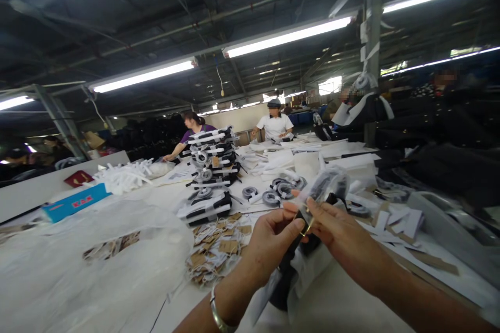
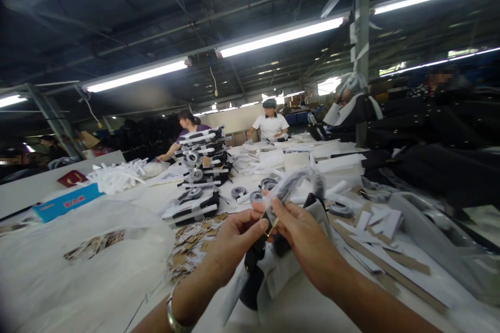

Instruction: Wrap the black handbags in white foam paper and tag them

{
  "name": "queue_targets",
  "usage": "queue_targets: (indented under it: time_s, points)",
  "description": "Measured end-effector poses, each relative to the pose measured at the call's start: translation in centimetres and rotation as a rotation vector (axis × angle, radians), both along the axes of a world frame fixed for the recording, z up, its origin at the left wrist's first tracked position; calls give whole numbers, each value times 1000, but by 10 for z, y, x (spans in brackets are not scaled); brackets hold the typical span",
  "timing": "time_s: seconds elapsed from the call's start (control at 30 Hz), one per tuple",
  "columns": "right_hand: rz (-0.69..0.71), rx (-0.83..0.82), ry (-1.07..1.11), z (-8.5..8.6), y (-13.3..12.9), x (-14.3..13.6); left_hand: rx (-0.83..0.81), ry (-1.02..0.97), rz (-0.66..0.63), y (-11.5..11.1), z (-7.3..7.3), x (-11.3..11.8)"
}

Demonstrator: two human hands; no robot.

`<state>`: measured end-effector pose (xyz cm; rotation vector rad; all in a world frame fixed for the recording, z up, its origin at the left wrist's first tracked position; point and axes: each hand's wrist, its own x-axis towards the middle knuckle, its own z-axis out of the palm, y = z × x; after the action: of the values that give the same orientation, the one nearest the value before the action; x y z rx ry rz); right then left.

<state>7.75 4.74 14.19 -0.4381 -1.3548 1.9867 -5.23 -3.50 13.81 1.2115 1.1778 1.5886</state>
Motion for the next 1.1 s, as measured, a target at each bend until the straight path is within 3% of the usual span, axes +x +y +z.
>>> queue_targets:
  time_s: [0.23, 0.4, 0.5, 0.67, 0.77, 0.9, 1.1]
  points:
    - [-32, 9, 45, 2, -4, 2, 60, -95, 89, 3, -9, 5]
    - [-61, 73, 52, 3, -5, 0, 42, -44, 109, 9, 10, 0]
    - [-73, 168, 63, -6, -10, -4, 12, 52, 120, 16, 23, -6]
    - [33, 206, -35, -22, -25, -11, 8, 205, 133, 21, 38, -16]
    - [-9, 252, -112, -26, -31, -11, 47, 307, 156, 19, 45, -21]
    - [-55, 324, -121, -31, -31, -11, 104, 412, 213, 14, 51, -25]
    - [-21, 366, -117, -33, -30, -9, 183, 443, 223, 18, 47, -28]
